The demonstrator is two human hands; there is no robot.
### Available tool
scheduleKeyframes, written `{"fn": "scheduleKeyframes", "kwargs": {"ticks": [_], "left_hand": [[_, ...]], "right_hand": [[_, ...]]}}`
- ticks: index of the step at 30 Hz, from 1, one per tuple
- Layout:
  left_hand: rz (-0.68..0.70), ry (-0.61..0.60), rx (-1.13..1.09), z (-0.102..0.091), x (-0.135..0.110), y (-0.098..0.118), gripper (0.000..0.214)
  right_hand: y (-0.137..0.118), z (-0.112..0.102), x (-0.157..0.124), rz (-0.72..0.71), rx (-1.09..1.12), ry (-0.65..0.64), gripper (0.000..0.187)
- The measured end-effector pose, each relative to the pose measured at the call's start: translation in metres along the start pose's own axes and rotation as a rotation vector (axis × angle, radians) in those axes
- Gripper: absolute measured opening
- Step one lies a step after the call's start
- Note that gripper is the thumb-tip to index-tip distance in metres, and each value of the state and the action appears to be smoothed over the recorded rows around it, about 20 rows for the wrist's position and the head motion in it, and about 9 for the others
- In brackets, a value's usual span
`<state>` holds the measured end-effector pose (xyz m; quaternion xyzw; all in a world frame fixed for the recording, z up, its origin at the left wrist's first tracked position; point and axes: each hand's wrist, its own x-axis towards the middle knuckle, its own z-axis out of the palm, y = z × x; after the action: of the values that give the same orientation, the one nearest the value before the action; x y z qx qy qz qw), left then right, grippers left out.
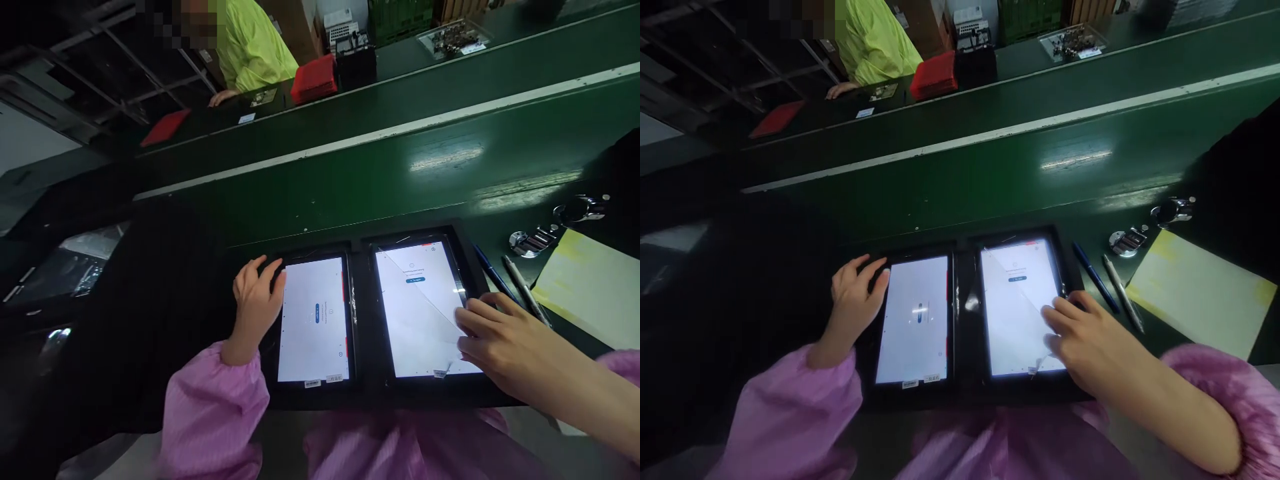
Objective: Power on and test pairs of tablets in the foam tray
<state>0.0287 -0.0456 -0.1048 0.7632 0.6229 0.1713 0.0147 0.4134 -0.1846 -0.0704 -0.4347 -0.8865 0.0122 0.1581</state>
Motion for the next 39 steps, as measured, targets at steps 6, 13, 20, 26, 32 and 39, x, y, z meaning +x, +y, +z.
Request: {"fn": "scheduleKeyframes", "kwargs": {"ticks": [6,13,20,26,32,39], "left_hand": [[0.648,-0.247,-0.162,0.004,-0.026,0.073,0.032],[0.854,-0.309,-0.100,0.014,0.003,0.100,0.042],[1.067,-0.105,0.030,0.019,0.003,0.105,0.019],[1.108,0.007,0.007,0.021,0.029,0.126,0.036],[0.936,-0.179,-0.166,0.026,0.077,0.186,0.029],[0.694,-0.318,-0.365,0.013,0.076,0.205,0.041]], "right_hand": [[-0.006,-0.006,-0.024,0.013,0.040,0.059,0.043],[-0.014,-0.006,-0.031,-0.021,-0.014,0.144,0.044],[-0.012,0.003,-0.035,0.002,0.027,0.178,0.040],[-0.011,0.009,-0.042,0.003,0.037,0.226,0.034],[-0.012,0.013,-0.047,-0.001,0.003,0.251,0.033],[-0.007,0.012,-0.031,-0.005,0.040,0.205,0.039]]}}
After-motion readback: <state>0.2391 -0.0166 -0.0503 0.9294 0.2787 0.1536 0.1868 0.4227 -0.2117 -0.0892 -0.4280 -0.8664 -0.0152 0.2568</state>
